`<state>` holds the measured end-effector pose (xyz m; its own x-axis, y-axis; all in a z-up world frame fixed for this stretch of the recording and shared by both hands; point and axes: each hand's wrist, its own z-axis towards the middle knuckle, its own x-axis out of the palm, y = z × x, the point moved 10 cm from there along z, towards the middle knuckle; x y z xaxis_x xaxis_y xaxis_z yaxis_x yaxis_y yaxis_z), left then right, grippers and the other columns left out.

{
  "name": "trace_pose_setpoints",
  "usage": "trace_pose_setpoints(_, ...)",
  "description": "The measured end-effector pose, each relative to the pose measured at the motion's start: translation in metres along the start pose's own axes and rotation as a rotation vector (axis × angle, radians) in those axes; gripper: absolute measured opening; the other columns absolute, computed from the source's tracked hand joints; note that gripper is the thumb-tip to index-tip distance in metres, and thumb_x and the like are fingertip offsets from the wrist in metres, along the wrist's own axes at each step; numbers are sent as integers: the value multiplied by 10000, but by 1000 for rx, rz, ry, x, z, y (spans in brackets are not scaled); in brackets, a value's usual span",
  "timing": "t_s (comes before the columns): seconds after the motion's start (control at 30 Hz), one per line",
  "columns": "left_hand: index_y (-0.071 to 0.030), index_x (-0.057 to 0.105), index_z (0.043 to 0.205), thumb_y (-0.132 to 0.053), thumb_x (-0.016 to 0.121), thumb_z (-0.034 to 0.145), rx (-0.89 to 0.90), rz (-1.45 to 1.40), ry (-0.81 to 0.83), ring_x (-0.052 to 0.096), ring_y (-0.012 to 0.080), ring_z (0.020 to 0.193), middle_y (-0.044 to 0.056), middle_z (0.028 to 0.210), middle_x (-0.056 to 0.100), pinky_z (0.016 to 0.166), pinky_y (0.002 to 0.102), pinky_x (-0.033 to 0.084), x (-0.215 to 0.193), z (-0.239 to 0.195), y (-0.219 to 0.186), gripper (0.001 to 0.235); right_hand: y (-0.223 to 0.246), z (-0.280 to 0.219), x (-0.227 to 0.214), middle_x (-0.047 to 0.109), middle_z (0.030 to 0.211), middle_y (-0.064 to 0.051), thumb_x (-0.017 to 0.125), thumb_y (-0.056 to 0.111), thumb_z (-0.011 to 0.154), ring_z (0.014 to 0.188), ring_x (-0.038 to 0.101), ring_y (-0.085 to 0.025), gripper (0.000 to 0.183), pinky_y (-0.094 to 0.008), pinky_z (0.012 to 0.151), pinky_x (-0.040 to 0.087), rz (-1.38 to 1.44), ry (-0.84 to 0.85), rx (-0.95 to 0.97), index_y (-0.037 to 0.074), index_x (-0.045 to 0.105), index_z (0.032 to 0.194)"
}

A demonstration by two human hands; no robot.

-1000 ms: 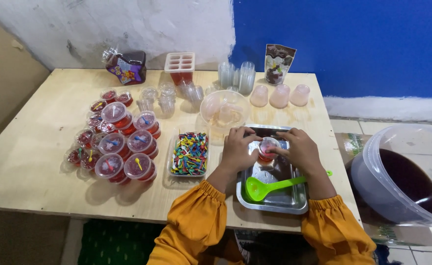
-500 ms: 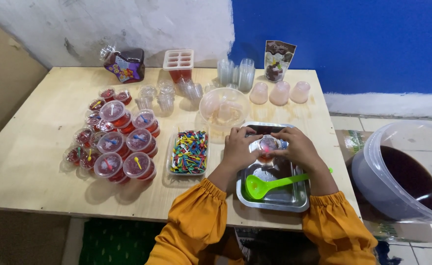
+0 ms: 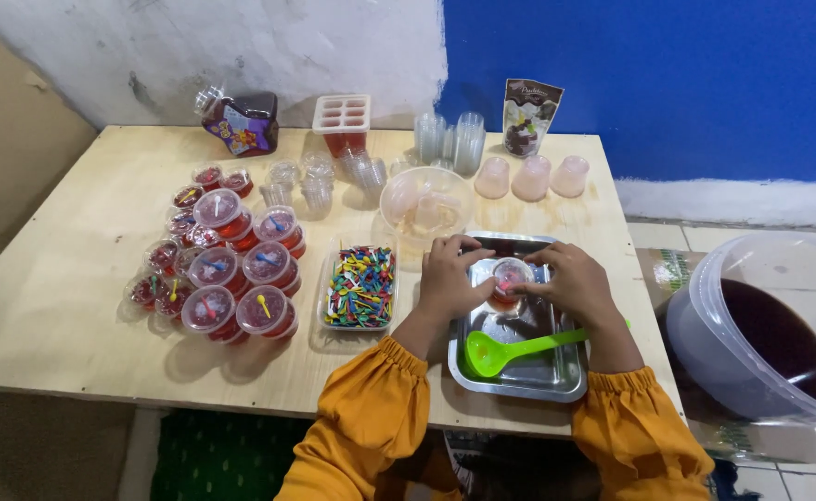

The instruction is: Filling small plastic cups with liquid using a ladle and sealing them with lids.

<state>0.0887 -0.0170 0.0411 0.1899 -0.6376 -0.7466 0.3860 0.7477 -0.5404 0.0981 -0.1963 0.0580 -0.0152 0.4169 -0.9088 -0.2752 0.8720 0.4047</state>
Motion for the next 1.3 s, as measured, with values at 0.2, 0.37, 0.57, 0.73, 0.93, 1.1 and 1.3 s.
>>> trace_pose_setpoints(0.2,-269,763,1157,-584,763,752,53,27,11,502,270,1218,8,1217,591,971,477,470,0,-3,-12,513,-6,-1,7,718,1147,-88,904,520,661,1080,652,-282,708,-400,895,530,47,24,-32,196,743,1270)
trace_pose_setpoints(0.37,-295,760,1166,-589,742,783,56,71,30,499,270,1218,2,1229,587,956,473,475,10,-1,-6,483,-10,5,17,707,1178,-102,889,476,678,1114,643,-307,666,-431,912,530,63,37,-76,216,738,1272)
trace_pose_setpoints(0.57,-324,754,1186,-557,774,767,22,83,84,482,267,1245,-1,1245,581,972,481,457,11,1,-3,481,-15,11,23,703,1188,-86,897,556,655,1161,624,-282,708,-410,943,515,48,99,-28,230,745,1265)
trace_pose_setpoints(0.73,-325,743,1210,-584,722,809,37,143,131,470,291,1273,19,1258,557,972,479,440,14,3,-5,478,-11,12,21,699,1180,-75,914,573,632,1166,611,-269,713,-391,937,514,-5,105,-28,205,765,1224)
trace_pose_setpoints(0.93,-347,703,1267,-603,690,808,52,160,162,456,312,1295,14,1286,536,999,498,429,20,1,1,526,5,3,8,714,1126,-85,923,545,651,1092,650,-267,659,-383,893,538,8,80,-12,147,791,1159)
trace_pose_setpoints(1.1,-305,695,1299,-493,756,791,64,143,71,498,296,1255,45,1251,566,972,483,444,5,5,1,545,-6,7,10,736,1098,-87,893,488,718,1018,683,-248,550,-373,853,550,22,43,-33,135,801,1129)
trace_pose_setpoints(1.3,-255,697,1299,-468,755,789,111,130,-36,537,292,1199,48,1214,598,928,476,472,-9,1,-10,556,-14,5,2,752,934,-82,915,412,713,884,703,-256,440,-386,784,544,122,-3,12,103,813,1010)
